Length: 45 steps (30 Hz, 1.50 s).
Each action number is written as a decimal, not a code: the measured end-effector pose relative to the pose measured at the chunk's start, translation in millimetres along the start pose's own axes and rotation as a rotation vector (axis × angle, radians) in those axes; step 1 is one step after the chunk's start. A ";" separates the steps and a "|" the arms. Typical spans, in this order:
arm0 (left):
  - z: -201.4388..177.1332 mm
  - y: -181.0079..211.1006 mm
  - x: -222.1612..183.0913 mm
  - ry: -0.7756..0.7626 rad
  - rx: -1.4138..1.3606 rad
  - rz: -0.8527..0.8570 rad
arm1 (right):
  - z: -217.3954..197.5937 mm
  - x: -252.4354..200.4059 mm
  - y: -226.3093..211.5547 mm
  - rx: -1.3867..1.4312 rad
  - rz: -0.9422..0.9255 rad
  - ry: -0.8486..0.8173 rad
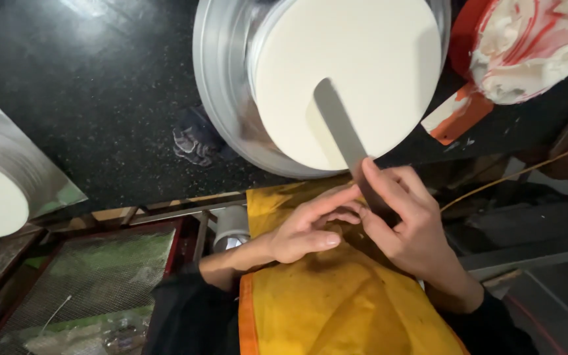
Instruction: The person places a round cake on a turntable and scoops white buttercream from a bucket with a spatula, spreading it over the cake top. They rotate the turntable and smooth the frosting with a spatula and an orange scraper, working the sides and top of the cake.
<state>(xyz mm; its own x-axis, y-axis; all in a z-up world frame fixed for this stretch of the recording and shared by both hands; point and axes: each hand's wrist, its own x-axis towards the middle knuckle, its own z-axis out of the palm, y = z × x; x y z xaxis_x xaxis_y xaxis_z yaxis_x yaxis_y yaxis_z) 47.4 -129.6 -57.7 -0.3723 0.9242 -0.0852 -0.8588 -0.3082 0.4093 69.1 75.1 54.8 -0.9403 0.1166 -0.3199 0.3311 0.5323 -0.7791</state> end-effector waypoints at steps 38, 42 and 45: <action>-139.5 -261.1 -82.1 1.133 0.525 0.172 | 80.5 64.2 309.8 0.610 -0.086 0.218; -205.4 -337.6 -108.3 1.365 0.329 -0.112 | -14.6 8.2 267.7 0.408 -0.183 0.070; -234.4 -334.0 -76.2 1.210 0.396 -0.154 | -106.9 -16.7 280.5 0.235 -0.415 0.218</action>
<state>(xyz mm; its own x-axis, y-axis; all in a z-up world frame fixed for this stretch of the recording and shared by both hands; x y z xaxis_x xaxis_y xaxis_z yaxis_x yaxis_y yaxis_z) 280.0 -150.0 -400.9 -0.5390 0.0869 -0.8378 -0.8363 0.0634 0.5446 169.2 312.1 -100.8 -0.9825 0.1207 0.1418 -0.0878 0.3714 -0.9243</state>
